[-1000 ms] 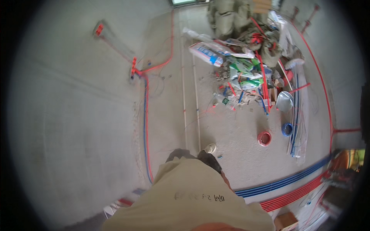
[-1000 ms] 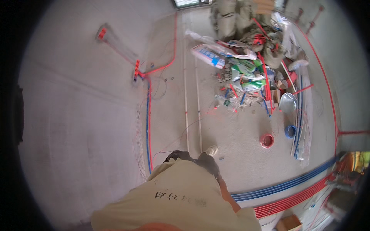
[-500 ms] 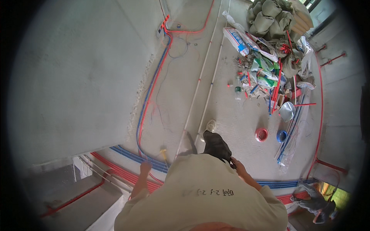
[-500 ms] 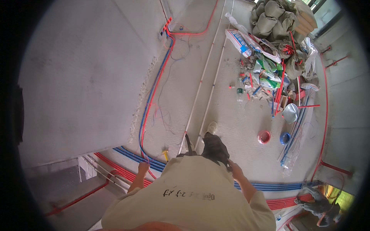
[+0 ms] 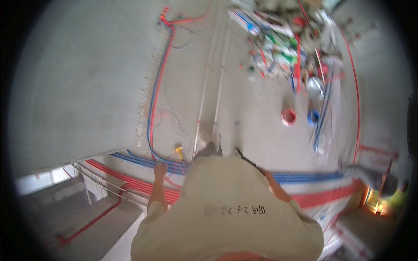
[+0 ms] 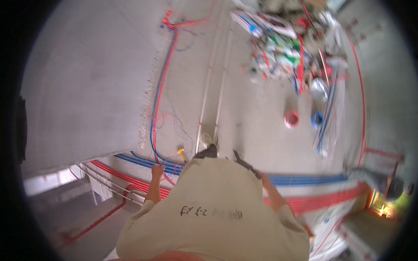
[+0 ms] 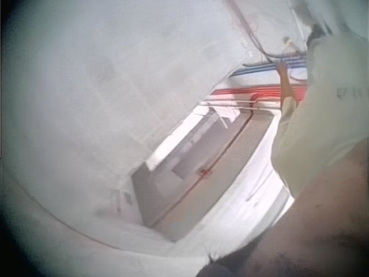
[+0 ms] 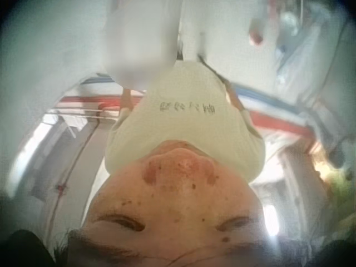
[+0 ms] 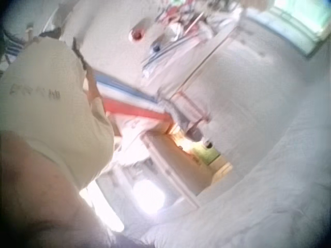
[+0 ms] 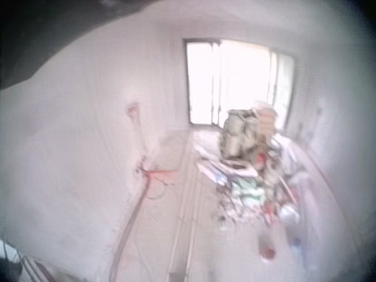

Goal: The person pulls and routes multiple colored electrical wires through red and blue conduits on a concrete wall and ceiling. They use pliers to strip wire ends and organize the cables along the wall surface, moving between different sections of the room.

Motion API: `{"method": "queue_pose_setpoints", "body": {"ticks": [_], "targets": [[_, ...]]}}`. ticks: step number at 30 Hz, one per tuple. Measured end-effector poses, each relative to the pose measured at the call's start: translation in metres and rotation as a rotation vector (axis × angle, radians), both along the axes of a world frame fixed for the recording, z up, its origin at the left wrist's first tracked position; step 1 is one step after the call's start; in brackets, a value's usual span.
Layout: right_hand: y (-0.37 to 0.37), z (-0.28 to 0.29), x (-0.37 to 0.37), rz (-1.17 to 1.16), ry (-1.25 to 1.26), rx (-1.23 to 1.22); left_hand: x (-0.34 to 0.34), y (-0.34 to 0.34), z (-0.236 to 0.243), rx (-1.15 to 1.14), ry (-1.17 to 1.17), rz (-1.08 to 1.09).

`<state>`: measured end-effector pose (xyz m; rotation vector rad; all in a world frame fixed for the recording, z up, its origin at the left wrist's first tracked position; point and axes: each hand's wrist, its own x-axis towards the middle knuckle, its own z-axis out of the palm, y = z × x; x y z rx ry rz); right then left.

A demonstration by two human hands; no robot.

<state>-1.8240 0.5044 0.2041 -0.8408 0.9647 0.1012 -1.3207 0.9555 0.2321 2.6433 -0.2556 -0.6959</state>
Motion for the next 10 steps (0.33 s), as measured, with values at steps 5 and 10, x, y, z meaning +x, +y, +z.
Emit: {"method": "queue_pose_setpoints", "body": {"ticks": [5, 10], "targets": [[0.033, 0.088, -0.016, 0.377, 0.088, -0.835, -0.037, 0.079, 0.034, -0.024, 0.142, 0.265], [0.053, 0.105, -0.114, 0.216, 0.077, -0.686, -0.104, 0.062, 0.105, 0.207, 0.3, 0.202]]}}
